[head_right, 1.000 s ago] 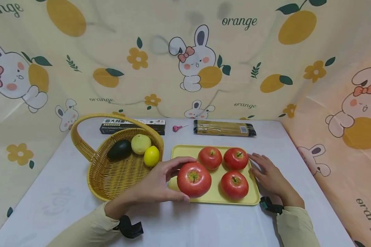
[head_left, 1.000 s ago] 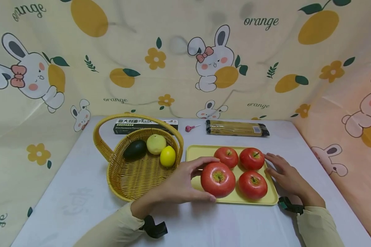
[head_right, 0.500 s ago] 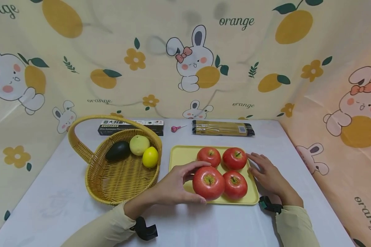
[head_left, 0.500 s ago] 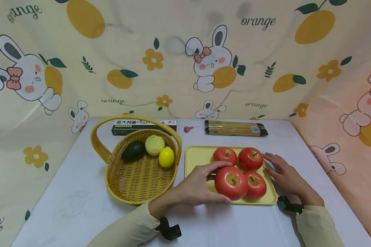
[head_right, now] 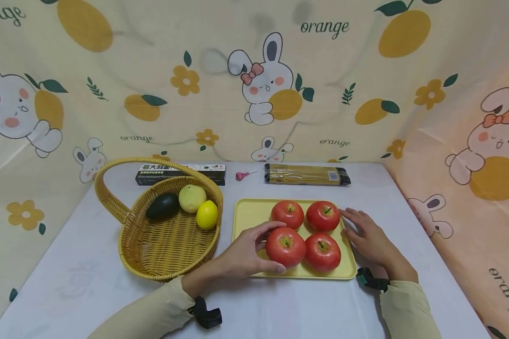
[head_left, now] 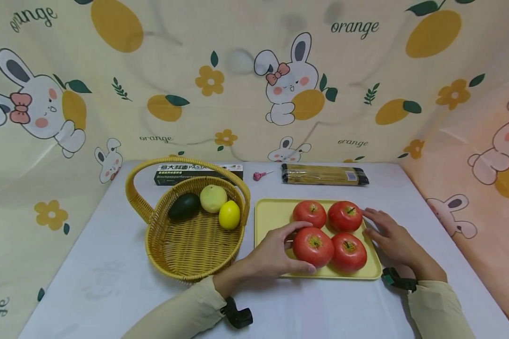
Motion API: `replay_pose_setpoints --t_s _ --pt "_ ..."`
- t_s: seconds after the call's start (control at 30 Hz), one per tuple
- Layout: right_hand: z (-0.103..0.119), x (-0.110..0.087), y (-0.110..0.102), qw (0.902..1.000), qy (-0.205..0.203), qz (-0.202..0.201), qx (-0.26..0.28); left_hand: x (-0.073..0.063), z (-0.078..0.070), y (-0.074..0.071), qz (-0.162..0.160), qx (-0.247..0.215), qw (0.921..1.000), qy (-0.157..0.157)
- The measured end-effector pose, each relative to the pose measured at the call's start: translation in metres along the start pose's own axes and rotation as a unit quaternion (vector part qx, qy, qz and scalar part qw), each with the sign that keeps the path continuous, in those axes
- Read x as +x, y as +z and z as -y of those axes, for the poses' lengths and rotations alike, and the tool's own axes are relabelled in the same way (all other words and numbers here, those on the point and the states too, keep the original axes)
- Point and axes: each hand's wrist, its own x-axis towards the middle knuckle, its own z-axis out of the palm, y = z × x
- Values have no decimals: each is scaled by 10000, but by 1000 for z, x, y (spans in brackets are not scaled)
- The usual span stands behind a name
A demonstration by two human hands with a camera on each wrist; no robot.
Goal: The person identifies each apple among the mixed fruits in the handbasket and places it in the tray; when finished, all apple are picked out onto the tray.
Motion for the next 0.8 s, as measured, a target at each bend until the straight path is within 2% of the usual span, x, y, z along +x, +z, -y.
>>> replay_pose_setpoints --t_s 0.2,0.33,0.53,0.8 --pt "2 -1 -2 10000 10 2 -35 3 14 5 -73 243 9996 -146" --pt "2 -2 -1 10000 88 7 -38 3 19 6 -47 598 9980 -180" --pt "3 -2 -1 10000 68 -7 -23 2 21 6 -101 1159 9930 -178" --pt "3 -2 0 10000 -16 -12 -14 3 21 6 -429 1836 9813 -383"
